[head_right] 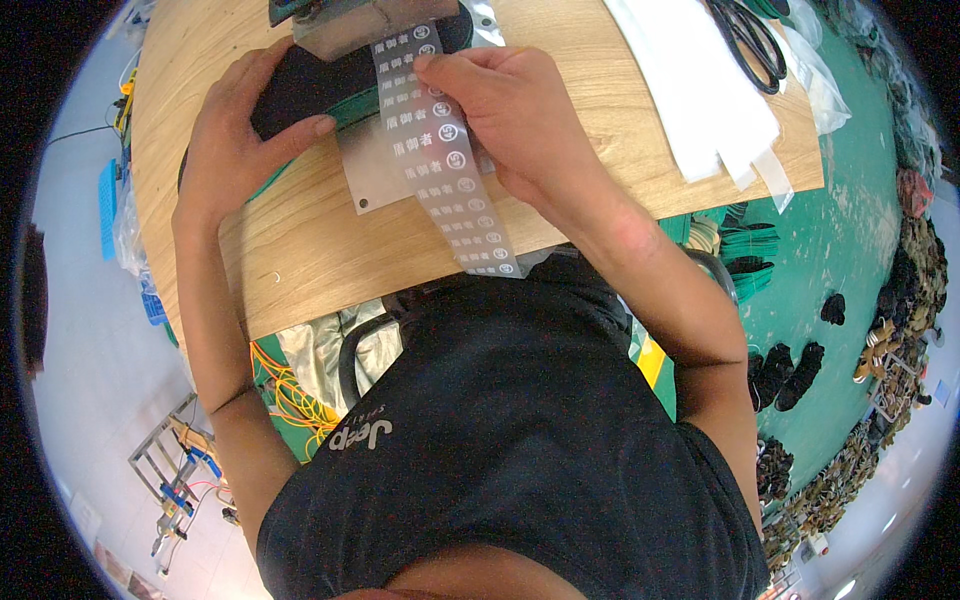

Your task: The person places green shoe insoles into a press machine, applies a transparent label to each one, cuts individual labels from a sheet using scissors, and stacks the completed insoles together with a rubber band.

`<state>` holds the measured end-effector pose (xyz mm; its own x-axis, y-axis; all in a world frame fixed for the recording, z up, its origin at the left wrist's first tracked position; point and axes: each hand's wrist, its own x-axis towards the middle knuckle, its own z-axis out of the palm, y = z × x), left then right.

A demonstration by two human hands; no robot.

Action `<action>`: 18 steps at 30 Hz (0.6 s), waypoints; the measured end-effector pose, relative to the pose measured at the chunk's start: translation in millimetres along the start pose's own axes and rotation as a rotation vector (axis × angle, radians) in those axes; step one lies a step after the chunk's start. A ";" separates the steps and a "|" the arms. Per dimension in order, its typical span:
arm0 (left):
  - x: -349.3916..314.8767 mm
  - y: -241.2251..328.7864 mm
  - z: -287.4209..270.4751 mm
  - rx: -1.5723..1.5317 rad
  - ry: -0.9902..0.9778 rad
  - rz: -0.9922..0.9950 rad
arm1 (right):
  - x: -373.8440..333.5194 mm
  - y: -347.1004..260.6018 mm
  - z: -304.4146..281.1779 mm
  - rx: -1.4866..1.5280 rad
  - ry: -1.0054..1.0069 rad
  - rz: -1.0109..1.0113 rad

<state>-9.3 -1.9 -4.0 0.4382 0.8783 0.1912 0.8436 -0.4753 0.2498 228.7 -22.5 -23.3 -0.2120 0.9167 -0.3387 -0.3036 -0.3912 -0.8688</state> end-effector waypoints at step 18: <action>1.3 9.4 0.0 -0.031 0.048 0.040 | 5.3 6.2 -4.6 -0.029 0.042 -0.023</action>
<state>-0.8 -5.2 -1.5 0.4555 0.8554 0.2467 0.8154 -0.5120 0.2701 229.9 -19.7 -32.1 -0.1658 0.9281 -0.3333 -0.2804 -0.3684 -0.8864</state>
